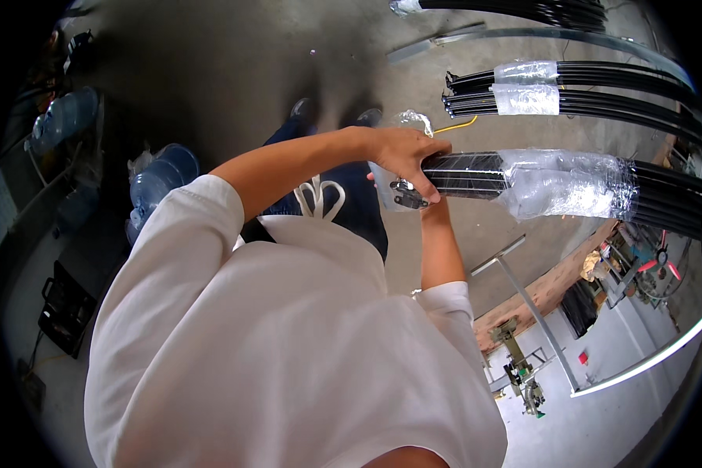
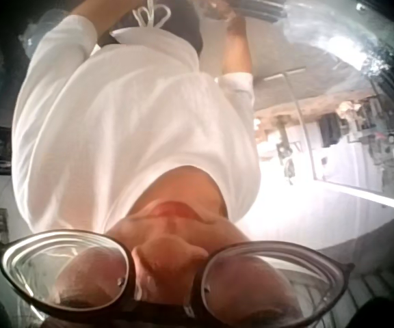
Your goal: The person wraps bundles of long black poles with clear plastic wrap in a warehouse. They repeatedly pull wrap from a roll, encircle the poles, and tear off the wrap to secure each bundle.
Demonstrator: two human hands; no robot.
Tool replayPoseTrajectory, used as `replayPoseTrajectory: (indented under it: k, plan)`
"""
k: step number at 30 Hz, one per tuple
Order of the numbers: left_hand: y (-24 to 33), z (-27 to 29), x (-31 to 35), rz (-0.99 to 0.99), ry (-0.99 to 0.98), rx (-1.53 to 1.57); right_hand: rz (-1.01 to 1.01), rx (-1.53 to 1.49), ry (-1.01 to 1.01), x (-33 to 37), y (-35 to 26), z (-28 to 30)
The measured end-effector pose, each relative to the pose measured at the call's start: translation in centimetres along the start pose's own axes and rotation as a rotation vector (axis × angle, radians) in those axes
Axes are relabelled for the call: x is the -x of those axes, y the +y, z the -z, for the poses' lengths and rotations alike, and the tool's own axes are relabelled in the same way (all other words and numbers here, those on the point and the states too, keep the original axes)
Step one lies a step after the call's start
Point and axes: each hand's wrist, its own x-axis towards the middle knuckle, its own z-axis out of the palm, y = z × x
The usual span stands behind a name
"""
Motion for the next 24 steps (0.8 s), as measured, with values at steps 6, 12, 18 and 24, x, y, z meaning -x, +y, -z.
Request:
replayPoseTrajectory:
  k: [6,12,18,24]
  plan:
    - [0.3,-0.4,0.5,0.067,0.040,0.084,0.175,-0.307,0.115,3.6,2.9,-3.7]
    - [0.5,-0.6,0.5,0.134,0.109,0.076,0.548,-0.332,0.493,4.9,7.1,-6.0]
    - [-0.4,-1.5,0.4,0.113,0.086,0.471,0.761,-0.145,0.591,4.0,9.0,-6.1]
    - [1.5,0.3,-0.1,0.278,0.043,0.434,0.630,-0.012,0.513,8.1,9.5,-5.4]
